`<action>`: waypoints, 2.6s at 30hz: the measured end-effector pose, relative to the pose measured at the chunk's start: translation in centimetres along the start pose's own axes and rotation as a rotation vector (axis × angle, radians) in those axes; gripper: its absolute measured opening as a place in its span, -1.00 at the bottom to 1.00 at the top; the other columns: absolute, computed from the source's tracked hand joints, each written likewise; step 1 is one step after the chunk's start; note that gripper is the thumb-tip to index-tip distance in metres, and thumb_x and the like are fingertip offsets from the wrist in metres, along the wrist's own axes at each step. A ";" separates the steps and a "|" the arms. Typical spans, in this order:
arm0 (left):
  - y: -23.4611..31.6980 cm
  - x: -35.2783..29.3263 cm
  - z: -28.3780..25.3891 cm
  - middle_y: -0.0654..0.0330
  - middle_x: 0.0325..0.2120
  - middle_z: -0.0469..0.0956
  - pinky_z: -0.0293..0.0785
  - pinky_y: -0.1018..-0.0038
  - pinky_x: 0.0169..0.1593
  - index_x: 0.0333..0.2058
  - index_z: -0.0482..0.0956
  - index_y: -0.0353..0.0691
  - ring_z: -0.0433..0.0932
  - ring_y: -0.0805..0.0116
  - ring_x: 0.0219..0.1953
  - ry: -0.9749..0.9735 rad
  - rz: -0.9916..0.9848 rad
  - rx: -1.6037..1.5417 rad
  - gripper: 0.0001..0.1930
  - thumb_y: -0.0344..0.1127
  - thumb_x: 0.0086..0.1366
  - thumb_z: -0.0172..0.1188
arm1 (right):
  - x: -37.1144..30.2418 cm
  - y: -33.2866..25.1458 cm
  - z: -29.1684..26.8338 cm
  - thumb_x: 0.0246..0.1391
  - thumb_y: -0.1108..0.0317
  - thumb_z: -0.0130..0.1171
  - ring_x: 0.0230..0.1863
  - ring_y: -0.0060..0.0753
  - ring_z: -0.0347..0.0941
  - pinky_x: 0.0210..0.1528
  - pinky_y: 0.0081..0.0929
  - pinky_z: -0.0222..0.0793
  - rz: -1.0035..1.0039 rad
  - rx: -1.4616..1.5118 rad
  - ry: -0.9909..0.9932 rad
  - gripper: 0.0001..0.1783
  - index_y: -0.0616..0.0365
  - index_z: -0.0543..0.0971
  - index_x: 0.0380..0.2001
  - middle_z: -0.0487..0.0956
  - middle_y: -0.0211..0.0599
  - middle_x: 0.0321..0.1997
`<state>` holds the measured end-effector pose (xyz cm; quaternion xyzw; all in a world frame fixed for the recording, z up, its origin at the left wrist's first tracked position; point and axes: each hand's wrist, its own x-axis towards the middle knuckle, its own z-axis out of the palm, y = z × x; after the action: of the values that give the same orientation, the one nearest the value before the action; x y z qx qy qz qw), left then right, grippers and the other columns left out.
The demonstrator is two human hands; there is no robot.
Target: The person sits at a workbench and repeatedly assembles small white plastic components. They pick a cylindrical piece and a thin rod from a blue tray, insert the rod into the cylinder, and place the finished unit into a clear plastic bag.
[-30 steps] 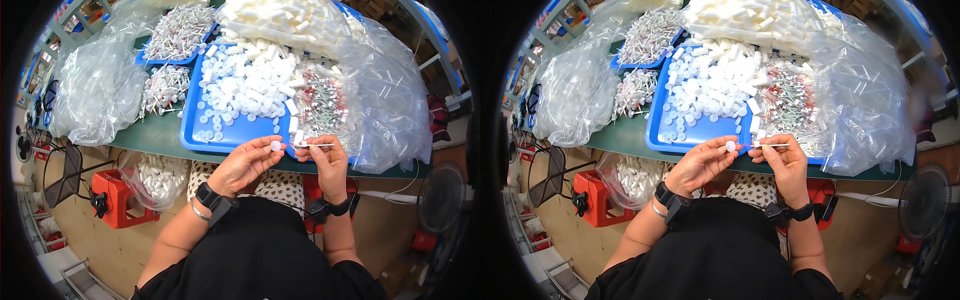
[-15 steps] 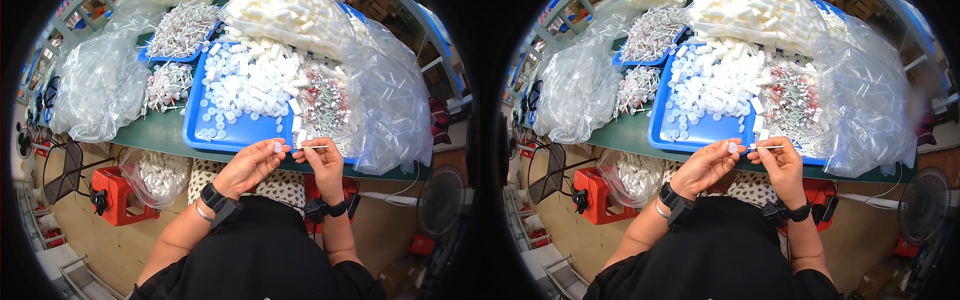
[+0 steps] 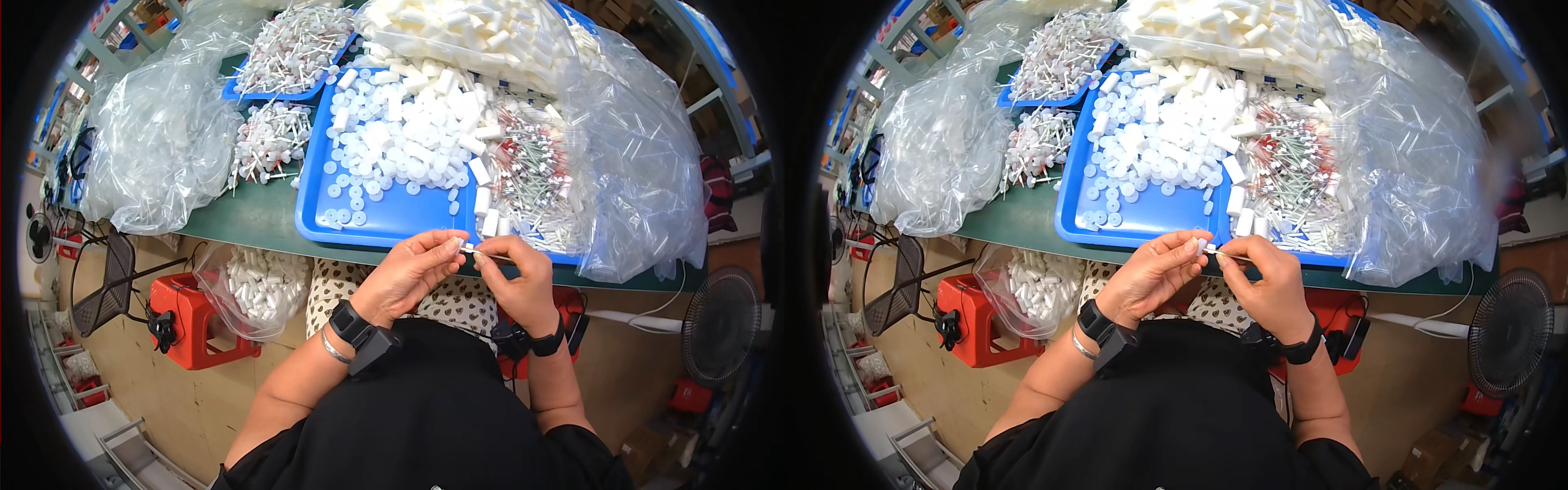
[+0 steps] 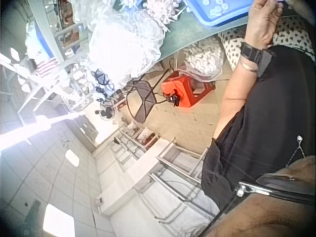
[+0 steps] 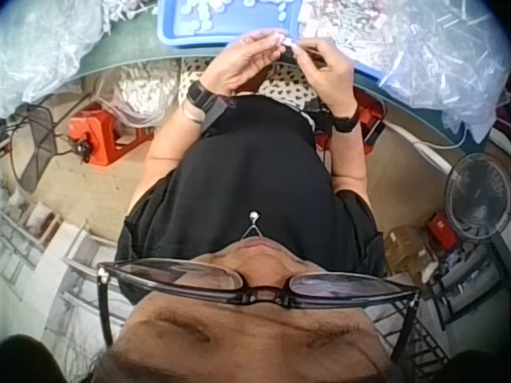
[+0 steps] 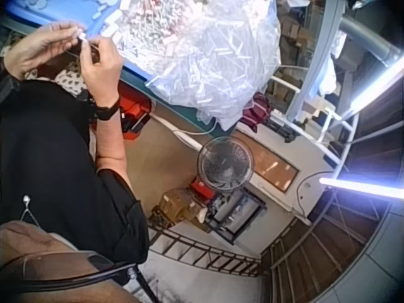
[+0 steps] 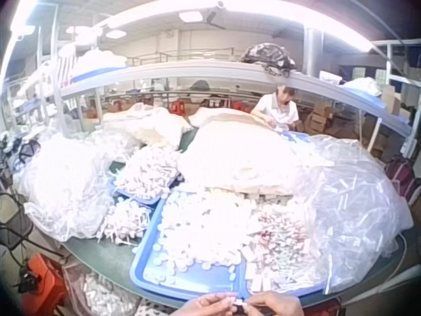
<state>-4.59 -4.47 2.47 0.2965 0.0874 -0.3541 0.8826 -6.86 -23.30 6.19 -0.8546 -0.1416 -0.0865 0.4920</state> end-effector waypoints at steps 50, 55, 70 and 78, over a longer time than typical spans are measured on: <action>0.5 -0.1 1.0 0.02 -0.15 0.55 0.57 0.47 0.02 0.10 0.34 -0.38 0.57 0.22 -0.04 0.073 0.193 -0.046 -0.63 -0.31 0.40 0.06 | 0.9 0.4 -2.0 -0.05 0.52 0.28 -0.55 -0.26 0.50 -0.49 -0.38 0.36 -0.218 -0.296 -0.007 -0.87 0.19 0.55 -0.38 0.56 -0.26 -0.52; 0.2 -0.1 0.8 0.02 -0.10 0.55 0.53 0.46 0.06 0.12 0.34 -0.39 0.56 0.27 -0.03 0.077 0.214 0.046 -0.61 -0.32 0.40 0.07 | 1.0 0.6 -1.1 0.02 0.51 0.24 -0.53 -0.25 0.51 -0.48 -0.40 0.37 -0.254 -0.266 -0.009 -0.90 0.21 0.56 -0.35 0.56 -0.24 -0.51; 4.4 -1.7 -1.6 0.11 0.05 0.48 0.48 0.46 -0.06 0.03 0.48 -0.35 0.52 0.43 -0.13 0.281 0.466 0.421 -0.68 -0.30 0.38 0.12 | 3.0 1.7 -0.8 0.26 0.34 0.04 -0.51 -0.28 0.57 -0.46 -0.44 0.44 0.107 -0.133 -0.056 -0.81 0.16 0.54 -0.15 0.60 -0.20 -0.47; 17.4 -2.2 -9.0 0.11 -0.03 0.50 0.37 0.37 0.07 0.05 0.46 -0.38 0.48 0.23 0.00 1.296 1.406 1.448 -0.54 -0.25 0.25 0.26 | 5.8 6.7 -3.1 -0.05 0.48 0.14 -0.33 -0.10 0.48 -0.36 -0.19 0.41 -0.160 -0.835 -0.008 -0.94 0.16 0.46 -0.53 0.41 -0.19 -0.44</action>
<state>6.08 12.05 3.99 0.8300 0.1150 0.4538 0.3032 0.80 -28.27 3.89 -0.9672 -0.1623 -0.1708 0.0946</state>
